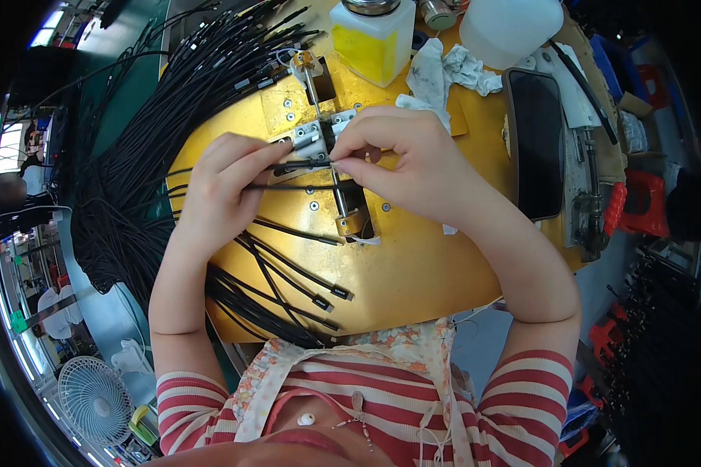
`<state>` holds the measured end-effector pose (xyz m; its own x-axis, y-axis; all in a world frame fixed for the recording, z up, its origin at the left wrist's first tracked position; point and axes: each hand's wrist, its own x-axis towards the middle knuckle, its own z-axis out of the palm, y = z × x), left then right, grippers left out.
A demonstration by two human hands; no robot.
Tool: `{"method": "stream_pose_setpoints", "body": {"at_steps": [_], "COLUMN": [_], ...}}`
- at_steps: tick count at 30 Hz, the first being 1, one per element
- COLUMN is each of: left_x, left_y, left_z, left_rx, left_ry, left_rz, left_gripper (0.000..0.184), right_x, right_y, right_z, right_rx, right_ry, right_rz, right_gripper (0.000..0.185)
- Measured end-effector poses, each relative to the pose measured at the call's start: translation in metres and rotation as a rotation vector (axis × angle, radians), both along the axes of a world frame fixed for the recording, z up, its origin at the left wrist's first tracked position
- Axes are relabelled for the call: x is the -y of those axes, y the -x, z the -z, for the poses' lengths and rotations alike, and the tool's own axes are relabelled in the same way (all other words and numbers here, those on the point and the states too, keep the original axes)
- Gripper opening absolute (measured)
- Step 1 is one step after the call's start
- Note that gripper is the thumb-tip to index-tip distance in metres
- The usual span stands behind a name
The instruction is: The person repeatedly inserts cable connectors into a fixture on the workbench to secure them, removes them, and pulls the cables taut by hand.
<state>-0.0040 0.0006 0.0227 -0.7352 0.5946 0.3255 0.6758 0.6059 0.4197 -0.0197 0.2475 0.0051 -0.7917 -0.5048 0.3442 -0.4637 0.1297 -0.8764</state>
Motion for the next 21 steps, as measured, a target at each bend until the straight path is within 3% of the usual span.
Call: {"method": "stream_pose_setpoints", "body": {"at_steps": [5, 9, 12, 21], "left_x": [-0.005, -0.009, -0.005, -0.003], "left_y": [-0.025, -0.020, -0.013, -0.010], "left_z": [-0.030, -0.008, 0.001, 0.016], "left_rx": [0.363, 0.159, -0.159, -0.250], "left_ry": [-0.013, -0.215, -0.188, -0.253], "left_rz": [0.003, 0.035, 0.099, 0.104], "left_gripper": [0.034, 0.026, 0.028, 0.026], "right_x": [0.000, 0.000, 0.002, 0.004], "right_y": [-0.006, -0.007, -0.008, -0.011], "right_z": [-0.011, -0.011, -0.009, -0.008], "right_rx": [-0.132, -0.108, -0.096, -0.241], "right_ry": [0.055, 0.101, 0.089, 0.019], "right_rz": [-0.073, -0.076, -0.048, -0.048], "right_gripper": [0.012, 0.012, 0.012, 0.014]}}
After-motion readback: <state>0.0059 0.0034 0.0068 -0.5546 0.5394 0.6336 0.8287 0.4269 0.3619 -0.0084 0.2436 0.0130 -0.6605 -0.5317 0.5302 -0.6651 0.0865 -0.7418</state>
